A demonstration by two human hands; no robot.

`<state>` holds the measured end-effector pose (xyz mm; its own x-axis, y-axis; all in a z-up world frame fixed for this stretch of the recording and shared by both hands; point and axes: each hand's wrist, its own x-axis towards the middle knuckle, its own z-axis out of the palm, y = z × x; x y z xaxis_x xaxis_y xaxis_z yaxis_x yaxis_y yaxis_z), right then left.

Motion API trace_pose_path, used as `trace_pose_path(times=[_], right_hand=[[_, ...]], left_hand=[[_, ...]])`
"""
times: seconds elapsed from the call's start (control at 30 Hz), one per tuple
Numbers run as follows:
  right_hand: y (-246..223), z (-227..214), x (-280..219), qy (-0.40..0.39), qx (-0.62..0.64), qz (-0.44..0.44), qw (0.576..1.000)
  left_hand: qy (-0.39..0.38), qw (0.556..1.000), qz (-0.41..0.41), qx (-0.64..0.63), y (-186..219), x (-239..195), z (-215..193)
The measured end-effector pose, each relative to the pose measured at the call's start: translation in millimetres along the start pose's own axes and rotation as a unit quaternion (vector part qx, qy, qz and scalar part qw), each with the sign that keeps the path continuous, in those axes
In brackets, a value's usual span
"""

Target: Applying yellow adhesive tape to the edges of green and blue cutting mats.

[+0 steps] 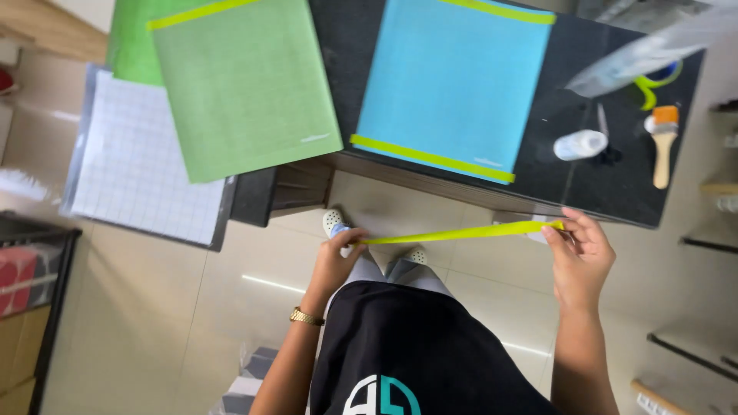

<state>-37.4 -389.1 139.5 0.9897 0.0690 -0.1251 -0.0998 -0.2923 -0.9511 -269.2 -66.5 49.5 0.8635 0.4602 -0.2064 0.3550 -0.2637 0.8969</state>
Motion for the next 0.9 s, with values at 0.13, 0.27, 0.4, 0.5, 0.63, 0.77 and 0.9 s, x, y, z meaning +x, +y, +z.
trace_pose_path(times=[0.13,0.27,0.4,0.5,0.63,0.77,0.9], right_hand=[[-2,67,1,-0.026,-0.021,-0.035,0.999],[-14,152,-9,-0.065,-0.054,-0.09,0.992],[6,233,-11,-0.074,-0.051,-0.061,0.994],[23,287,-9,-0.065,-0.052,-0.029,0.996],[23,338,-14,-0.046,-0.077,0.0,0.996],[30,377,-4,-0.052,-0.113,0.034,0.992],[32,401,11,-0.08,-0.137,0.048,0.986]], left_hand=[[0.085,0.994,-0.067,0.007,-24,-10,-63],[0.14,0.981,-0.131,-0.017,-52,-5,-138],[0.134,0.979,-0.153,0.004,-81,15,-216],[0.149,0.972,-0.183,0.006,-91,36,-255],[0.135,0.978,-0.157,-0.009,-106,60,-295],[0.167,0.97,-0.175,0.009,-118,83,-313],[0.191,0.957,-0.217,-0.029,-126,90,-310]])
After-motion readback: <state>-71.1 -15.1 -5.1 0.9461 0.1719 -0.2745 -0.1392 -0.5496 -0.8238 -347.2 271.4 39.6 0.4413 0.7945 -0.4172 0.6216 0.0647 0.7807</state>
